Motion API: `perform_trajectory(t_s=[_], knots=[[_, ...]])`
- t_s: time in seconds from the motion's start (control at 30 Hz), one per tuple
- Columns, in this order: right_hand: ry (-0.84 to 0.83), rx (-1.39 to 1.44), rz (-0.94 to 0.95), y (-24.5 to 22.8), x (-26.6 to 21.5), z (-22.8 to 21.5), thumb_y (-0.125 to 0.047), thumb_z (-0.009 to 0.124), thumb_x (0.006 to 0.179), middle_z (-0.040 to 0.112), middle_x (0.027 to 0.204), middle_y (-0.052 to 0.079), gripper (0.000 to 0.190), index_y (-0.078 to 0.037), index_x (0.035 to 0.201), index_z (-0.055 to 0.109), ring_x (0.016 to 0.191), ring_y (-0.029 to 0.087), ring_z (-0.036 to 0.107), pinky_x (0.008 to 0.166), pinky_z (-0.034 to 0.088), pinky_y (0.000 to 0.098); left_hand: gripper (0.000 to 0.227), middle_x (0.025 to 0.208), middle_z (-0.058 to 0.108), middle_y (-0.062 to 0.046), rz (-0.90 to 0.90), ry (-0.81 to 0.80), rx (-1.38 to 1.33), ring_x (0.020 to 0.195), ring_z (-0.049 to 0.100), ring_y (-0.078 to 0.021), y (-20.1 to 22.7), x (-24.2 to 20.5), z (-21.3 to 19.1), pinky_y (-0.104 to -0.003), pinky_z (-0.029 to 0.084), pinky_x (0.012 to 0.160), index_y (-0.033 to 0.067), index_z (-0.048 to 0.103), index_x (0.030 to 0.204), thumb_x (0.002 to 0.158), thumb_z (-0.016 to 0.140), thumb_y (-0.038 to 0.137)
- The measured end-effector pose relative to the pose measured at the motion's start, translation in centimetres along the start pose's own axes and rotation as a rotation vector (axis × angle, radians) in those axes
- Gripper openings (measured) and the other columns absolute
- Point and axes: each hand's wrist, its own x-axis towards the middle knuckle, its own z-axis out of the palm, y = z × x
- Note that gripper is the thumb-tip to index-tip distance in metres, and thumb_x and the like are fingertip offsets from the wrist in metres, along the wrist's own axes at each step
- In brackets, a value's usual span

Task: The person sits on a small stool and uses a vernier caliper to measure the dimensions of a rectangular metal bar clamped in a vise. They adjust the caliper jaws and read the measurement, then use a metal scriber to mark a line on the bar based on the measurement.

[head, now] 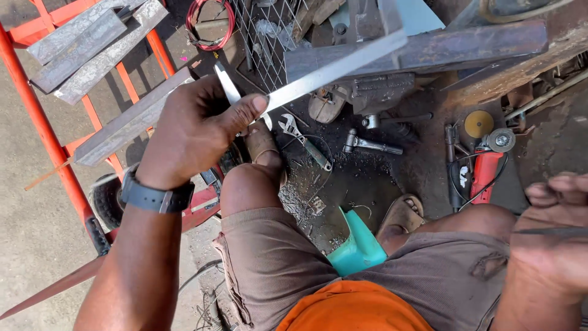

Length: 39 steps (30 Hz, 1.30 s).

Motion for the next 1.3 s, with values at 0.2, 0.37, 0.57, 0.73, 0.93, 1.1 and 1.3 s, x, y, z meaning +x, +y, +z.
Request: perform_trajectory(t_s=[0.2,0.37,0.57,0.73,0.93,1.1,1.3], knots=[[0.065,-0.171,0.132,1.9,-5.2,6.7,-0.078,0.066,0.082,0.038,0.05,0.001,0.067,-0.012,0.093,0.074,0.047,0.016,0.043,0.047,0.047,0.0328,0.033,0.071,0.062,0.003,-0.071,-0.221,0.191,0.064,0.049,-0.0145,-5.8,7.4,1.2,-0.035,0.038,0.059,0.0164,0.071,0.091,0.096,0.075,0.049],[0.136,-0.287,0.079,3.7,-5.3,4.8,-0.08,0.08,0.078,0.058,0.068,0.011,0.078,-0.011,0.114,0.069,0.055,0.018,0.058,0.058,0.055,0.0327,0.028,0.083,0.068,0.009,0.026,-0.356,0.055,0.074,0.054,-0.0055,-8.4,12.2,1.8,-0.028,0.045,0.066,0.0143,0.073,0.1,0.095,0.08,0.041],[-0.048,-0.367,-0.029,4.5,-3.7,4.9,-0.051,0.081,0.093,0.06,0.074,0.015,0.05,-0.008,0.113,0.067,0.056,0.025,0.06,0.061,0.058,0.0359,0.06,0.069,0.048,-0.001,0.012,-0.347,0.369,0.068,0.041,-0.0179,-8.8,14.1,2.9,-0.042,0.035,0.059,0.0104,0.055,0.079,0.094,0.076,0.064],[-0.107,-0.337,-0.044,5.4,-3.1,6.3,-0.043,0.081,0.094,0.062,0.078,0.016,0.046,-0.005,0.113,0.064,0.064,0.025,0.065,0.06,0.059,0.0369,0.062,0.066,0.048,-0.001,0.022,-0.347,0.342,0.065,0.04,-0.0169,-9.2,14.6,3.5,-0.041,0.032,0.057,0.0097,0.051,0.074,0.097,0.077,0.061],[-0.145,-0.385,-0.072,5.9,-2.5,7.6,-0.049,0.079,0.095,0.062,0.079,0.016,0.049,-0.006,0.113,0.063,0.062,0.025,0.063,0.058,0.057,0.037,0.058,0.066,0.052,-0.002,0.036,-0.373,0.32,0.064,0.043,-0.0168,-8.5,14.8,3.9,-0.041,0.033,0.055,0.009,0.056,0.076,0.098,0.075,0.059],[-0.174,-0.354,-0.098,5.7,-2.5,8.6,-0.05,0.076,0.101,0.063,0.081,0.017,0.043,-0.012,0.114,0.062,0.061,0.026,0.063,0.056,0.055,0.0363,0.054,0.066,0.054,0.0,0.047,-0.402,0.302,0.063,0.045,-0.0151,-8.4,15.0,4.0,-0.039,0.033,0.055,0.0102,0.059,0.078,0.096,0.075,0.058],[-0.124,-0.415,-0.075,6.4,-2.6,7.9,-0.047,0.076,0.098,0.063,0.086,0.019,0.046,-0.008,0.117,0.06,0.064,0.026,0.062,0.059,0.058,0.037,0.062,0.067,0.044,-0.002,0.04,-0.38,0.362,0.064,0.038,-0.0184,-8.5,15.0,4.1,-0.044,0.028,0.055,0.0084,0.054,0.076,0.096,0.074,0.064]])
